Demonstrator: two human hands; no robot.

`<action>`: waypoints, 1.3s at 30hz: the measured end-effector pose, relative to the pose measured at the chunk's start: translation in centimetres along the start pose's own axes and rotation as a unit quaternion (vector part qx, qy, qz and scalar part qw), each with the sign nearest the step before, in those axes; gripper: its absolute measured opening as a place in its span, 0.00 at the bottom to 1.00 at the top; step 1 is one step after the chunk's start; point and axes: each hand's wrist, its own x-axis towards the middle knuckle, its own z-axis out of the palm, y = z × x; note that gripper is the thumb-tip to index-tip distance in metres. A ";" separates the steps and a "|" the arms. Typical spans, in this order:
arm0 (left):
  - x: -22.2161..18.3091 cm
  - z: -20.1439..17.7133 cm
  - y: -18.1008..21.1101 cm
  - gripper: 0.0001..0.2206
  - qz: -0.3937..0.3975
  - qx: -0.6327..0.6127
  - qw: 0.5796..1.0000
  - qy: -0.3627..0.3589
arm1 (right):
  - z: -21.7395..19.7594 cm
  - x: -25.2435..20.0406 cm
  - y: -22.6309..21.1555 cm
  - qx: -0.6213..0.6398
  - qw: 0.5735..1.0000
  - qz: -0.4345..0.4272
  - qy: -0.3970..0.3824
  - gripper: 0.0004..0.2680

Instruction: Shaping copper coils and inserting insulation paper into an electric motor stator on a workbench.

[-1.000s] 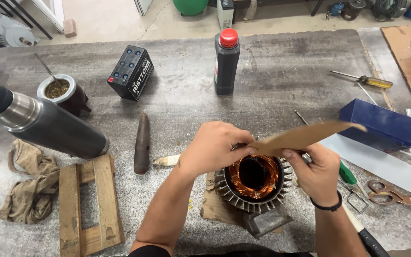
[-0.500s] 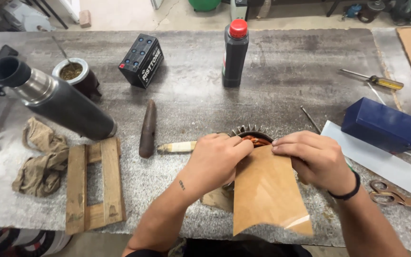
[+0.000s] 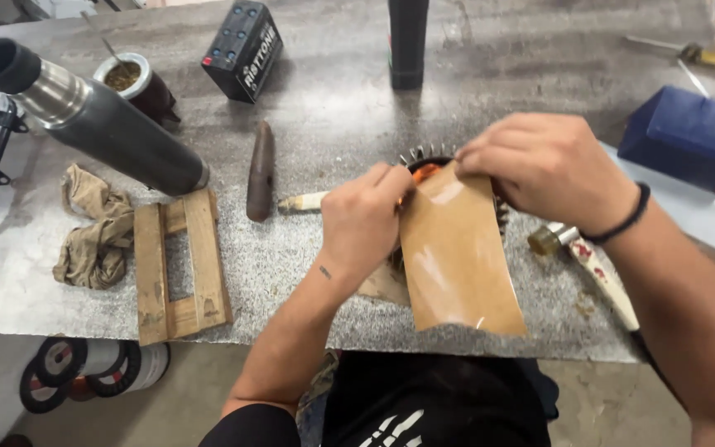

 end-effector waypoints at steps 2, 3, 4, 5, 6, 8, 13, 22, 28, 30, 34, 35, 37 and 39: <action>-0.1 0.8 -0.7 0.08 -0.019 -0.046 0.998 -0.036 | 0.6 -0.2 0.7 -0.013 1.000 -0.001 -0.018 0.02; -0.1 0.6 -0.7 0.08 -0.020 -0.050 0.998 -0.044 | 0.6 -0.4 0.7 -0.009 1.000 0.006 -0.020 0.02; 0.0 0.3 -0.7 0.05 -0.056 -0.063 0.995 -0.050 | 0.6 -0.5 0.6 -0.030 0.999 0.024 -0.028 0.01; 0.4 0.1 -0.8 0.06 -0.090 -0.074 0.992 -0.051 | 0.4 -0.3 0.9 -0.055 0.997 0.037 -0.035 0.03; 0.6 0.3 -1.3 0.06 -0.089 -0.075 0.992 -0.054 | 0.5 -0.4 0.9 -0.054 0.997 0.040 -0.035 0.03; 1.2 0.5 -2.4 0.07 -0.045 -0.097 0.991 -0.074 | 0.8 -0.4 1.0 -0.106 0.988 0.086 -0.075 0.05; 2.1 0.4 -1.9 0.06 -0.034 -0.086 0.990 -0.104 | 1.3 -0.6 1.7 -0.107 0.984 0.079 -0.119 0.05; 2.4 0.6 -1.8 0.14 0.059 -0.013 0.991 -0.118 | 1.8 -1.3 0.5 -0.105 0.985 0.054 -0.130 0.10; 1.8 -0.7 -1.1 0.10 0.075 -0.001 0.992 -0.103 | 2.0 -1.6 -0.6 -0.149 0.985 -0.005 -0.091 0.06; 1.4 -0.5 -1.1 0.10 0.095 0.010 0.992 -0.079 | 1.9 -1.8 -0.8 -0.158 0.984 -0.025 -0.081 0.07; 1.4 -0.7 -1.2 0.07 0.065 -0.016 0.989 -0.130 | 1.7 -2.3 -0.9 -0.152 0.984 -0.060 -0.063 0.06; 2.0 -1.0 -1.3 0.09 0.016 -0.081 0.978 -0.194 | 1.5 -2.4 -0.7 -0.150 0.985 -0.059 -0.066 0.07; 2.1 -2.0 -1.5 0.06 0.020 -0.135 0.969 -0.207 | 1.7 -2.9 -0.6 -0.150 0.985 -0.058 -0.066 0.07; 2.3 -3.0 -1.9 0.04 0.025 -0.189 0.956 -0.222 | 1.8 -3.0 -0.7 -0.148 0.985 -0.055 -0.066 0.06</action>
